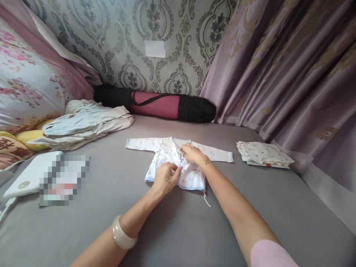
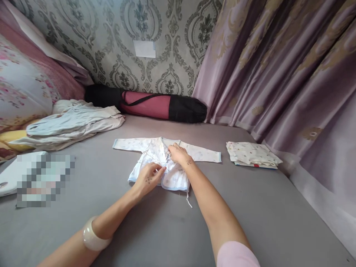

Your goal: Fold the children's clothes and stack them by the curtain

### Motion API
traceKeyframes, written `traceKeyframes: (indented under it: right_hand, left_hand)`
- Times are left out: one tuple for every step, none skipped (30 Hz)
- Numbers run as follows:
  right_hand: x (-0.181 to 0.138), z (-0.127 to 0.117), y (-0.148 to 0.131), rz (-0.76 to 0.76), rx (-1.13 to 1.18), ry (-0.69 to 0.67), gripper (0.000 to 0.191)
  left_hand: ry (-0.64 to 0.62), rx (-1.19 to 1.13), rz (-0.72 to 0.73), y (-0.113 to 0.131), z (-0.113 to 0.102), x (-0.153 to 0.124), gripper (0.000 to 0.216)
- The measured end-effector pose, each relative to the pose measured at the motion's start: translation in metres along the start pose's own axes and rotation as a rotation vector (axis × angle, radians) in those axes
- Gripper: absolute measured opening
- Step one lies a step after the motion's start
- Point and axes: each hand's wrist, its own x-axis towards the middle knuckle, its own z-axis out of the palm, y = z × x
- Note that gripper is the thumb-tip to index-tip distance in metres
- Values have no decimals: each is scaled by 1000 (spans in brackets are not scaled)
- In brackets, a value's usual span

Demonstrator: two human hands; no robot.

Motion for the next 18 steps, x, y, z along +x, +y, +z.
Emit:
traceKeyframes:
  right_hand:
    - [-1, -1, 0, 20, -19, -18, 32]
    - [-1, -2, 0, 34, -25, -29, 32]
    - [-1, -3, 0, 40, -21, -29, 30]
    - [-2, -3, 1, 38, -11, -20, 28]
    - [-2, -2, 3, 33, 2, -2, 25]
    - [-1, -1, 4, 26, 14, 25, 23]
    - [-1, 1, 6, 18, 26, 53, 22]
    - [-2, 3, 8, 13, 41, 79, 21]
    - [-2, 5, 9, 9, 59, 101, 20]
    - [-2, 7, 11, 4, 84, 120, 20]
    - [-3, 8, 13, -2, 118, 136, 20]
    - [-3, 9, 15, -7, 160, 149, 21]
    - [-4, 10, 17, -15, 207, 159, 23]
    - [-3, 11, 20, -27, 260, 168, 26]
    - [-3, 11, 22, -39, 315, 174, 29]
    - [-1, 12, 25, -48, 374, 177, 32]
    - [0, 13, 27, -55, 432, 176, 36]
    - [2, 15, 30, -56, 488, 175, 39]
  left_hand:
    - [10, 13, 12, -3, -3, 8, 31]
    - [12, 32, 34, -5, -7, 19, 30]
    - [-3, 55, 68, -8, -10, 32, 28]
    - [-37, 75, 106, -11, -12, 47, 27]
    - [-76, 91, 146, -14, -13, 62, 26]
    - [-122, 106, 189, -16, -12, 77, 27]
    - [-164, 127, 226, -18, -10, 92, 28]
    - [-206, 151, 261, -20, -8, 105, 30]
    - [-252, 173, 293, -22, -4, 117, 33]
    - [-296, 190, 318, -23, 0, 126, 36]
    - [-339, 201, 340, -25, 3, 134, 38]
    - [-378, 205, 355, -26, 6, 140, 39]
    - [-406, 206, 363, -27, 8, 144, 39]
    - [-423, 206, 368, -29, 9, 146, 39]
    - [-431, 209, 371, -30, 10, 147, 37]
    - [-433, 212, 371, -31, 11, 147, 35]
    - [-429, 214, 370, -32, 11, 147, 33]
    - [-419, 215, 365, -33, 11, 146, 31]
